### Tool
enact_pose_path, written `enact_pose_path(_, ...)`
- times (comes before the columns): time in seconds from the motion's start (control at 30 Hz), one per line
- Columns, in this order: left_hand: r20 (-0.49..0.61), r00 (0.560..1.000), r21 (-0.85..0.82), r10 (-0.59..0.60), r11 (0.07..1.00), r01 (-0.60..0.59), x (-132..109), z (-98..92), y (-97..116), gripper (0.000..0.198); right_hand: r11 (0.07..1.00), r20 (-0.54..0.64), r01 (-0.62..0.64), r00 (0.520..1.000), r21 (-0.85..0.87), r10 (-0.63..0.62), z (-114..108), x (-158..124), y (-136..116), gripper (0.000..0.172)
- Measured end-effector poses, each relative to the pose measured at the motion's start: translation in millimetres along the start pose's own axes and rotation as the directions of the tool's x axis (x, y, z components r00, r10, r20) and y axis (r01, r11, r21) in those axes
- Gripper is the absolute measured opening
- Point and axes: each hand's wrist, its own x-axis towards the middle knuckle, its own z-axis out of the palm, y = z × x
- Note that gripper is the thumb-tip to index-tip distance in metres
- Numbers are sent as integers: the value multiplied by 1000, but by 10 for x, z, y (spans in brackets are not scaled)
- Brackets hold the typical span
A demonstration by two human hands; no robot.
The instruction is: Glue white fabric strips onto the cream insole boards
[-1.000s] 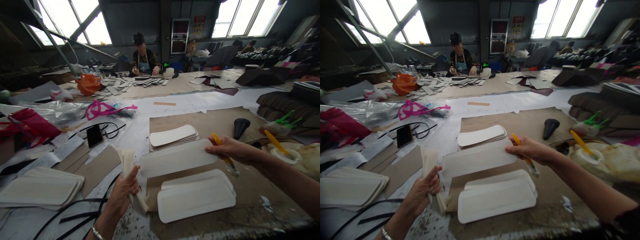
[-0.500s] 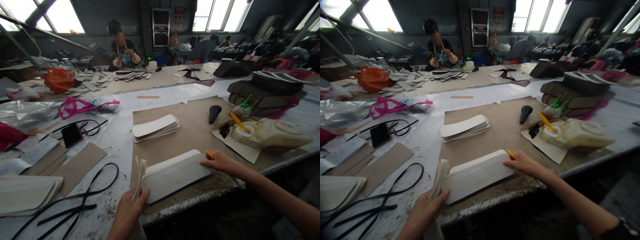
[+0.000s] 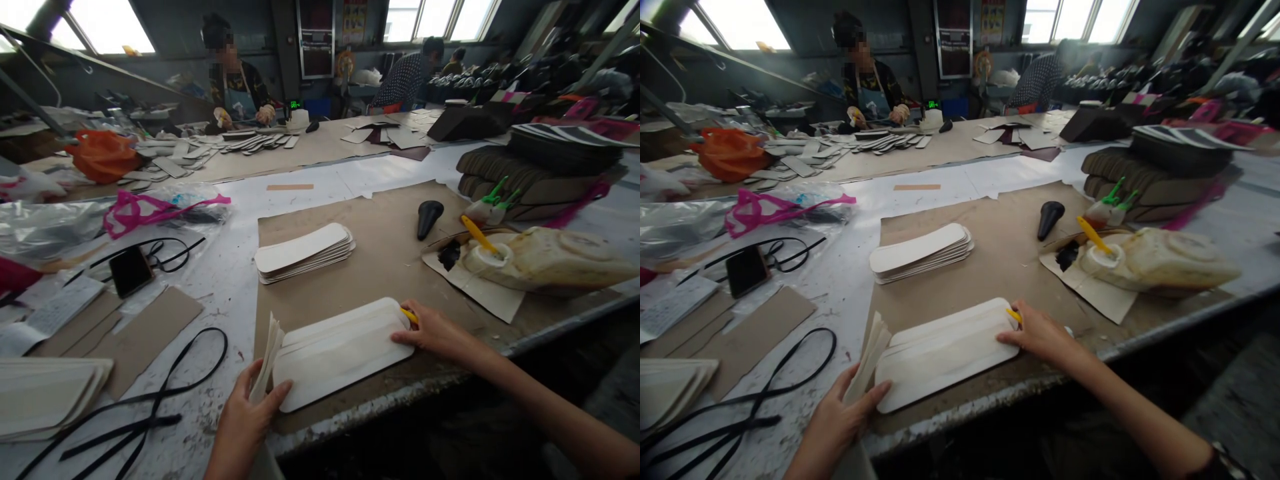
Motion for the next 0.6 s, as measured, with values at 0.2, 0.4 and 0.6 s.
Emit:
enact_pose_path(0.2,192,978,-233,-82,964,126,89,113,51,49,998,60,22,998,57,-25,2,91,-33,38)
enact_pose_path(0.4,101,992,-288,-76,952,102,184,36,131,45,992,65,130,990,-9,-129,-16,233,-87,28)
enact_pose_path(0.6,50,995,-360,-88,928,100,591,-303,361,60,964,-199,147,961,-221,-192,-514,435,-276,37)
